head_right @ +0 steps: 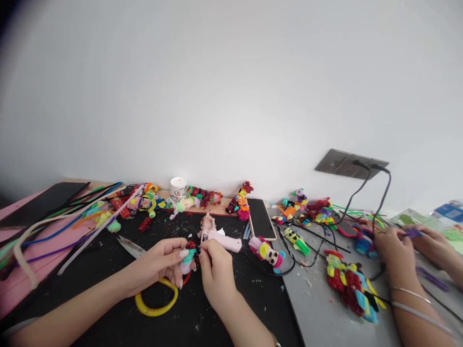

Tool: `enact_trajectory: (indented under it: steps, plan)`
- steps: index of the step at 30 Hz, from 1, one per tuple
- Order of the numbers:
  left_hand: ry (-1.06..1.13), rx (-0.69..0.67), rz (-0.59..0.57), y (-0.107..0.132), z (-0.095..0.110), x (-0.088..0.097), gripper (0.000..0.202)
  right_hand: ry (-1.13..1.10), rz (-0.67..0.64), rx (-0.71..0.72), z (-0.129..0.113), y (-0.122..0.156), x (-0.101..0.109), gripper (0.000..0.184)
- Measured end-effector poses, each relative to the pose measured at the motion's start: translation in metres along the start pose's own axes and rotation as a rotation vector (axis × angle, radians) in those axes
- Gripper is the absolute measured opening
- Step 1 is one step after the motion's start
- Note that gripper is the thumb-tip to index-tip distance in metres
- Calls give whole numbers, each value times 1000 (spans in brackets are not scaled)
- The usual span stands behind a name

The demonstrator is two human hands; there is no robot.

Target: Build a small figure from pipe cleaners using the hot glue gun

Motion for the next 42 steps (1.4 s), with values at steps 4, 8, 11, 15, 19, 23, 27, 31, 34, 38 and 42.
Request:
enact_trajectory:
  steps: [4, 8, 11, 15, 19, 23, 27, 31, 34, 38, 42]
  plan:
    - [10, 8, -45, 1, -2, 1, 31, -10, -23, 7, 1, 1, -1, 18]
    - [8, 18, -78, 2, -2, 2, 31, -7, -28, 26, 0, 1, -1, 18]
    - [9, 25, -63, 0, -1, 3, 32, -14, -26, 17, 0, 1, -1, 18]
    - [15, 4, 1, -3, -3, 6, 32, -2, -2, 15, 0, 0, 0, 19]
    - [-4, -27, 24, -4, -5, 8, 32, 13, -1, 18, 0, 1, -1, 19]
    - [-112, -78, 44, -3, -3, 8, 29, 5, -5, 10, 0, 1, -1, 19]
    - [-177, -119, 80, -2, 1, 6, 29, 6, -4, 23, -1, 2, 0, 19]
    - [-191, -171, 112, 0, 4, 4, 31, 31, 12, 66, -3, 2, 0, 18]
    - [-197, -191, 116, 0, 5, 4, 30, 42, 26, 80, -3, 2, 0, 18]
    - [-190, -185, 86, -1, 4, 4, 28, 49, 29, 80, -4, 1, 1, 18]
    - [-194, -197, 99, 0, 6, 3, 28, 68, 24, 80, -5, 1, 2, 19]
Point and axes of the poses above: each hand's wrist, its own y-axis away from the middle knuckle, its own x-axis out of the back of the hand, z = x × y, the point moved 4 cm from there along -y, towards the middle knuckle, and after that the axes turned 6 degrees about y, right-handed, at the moved point
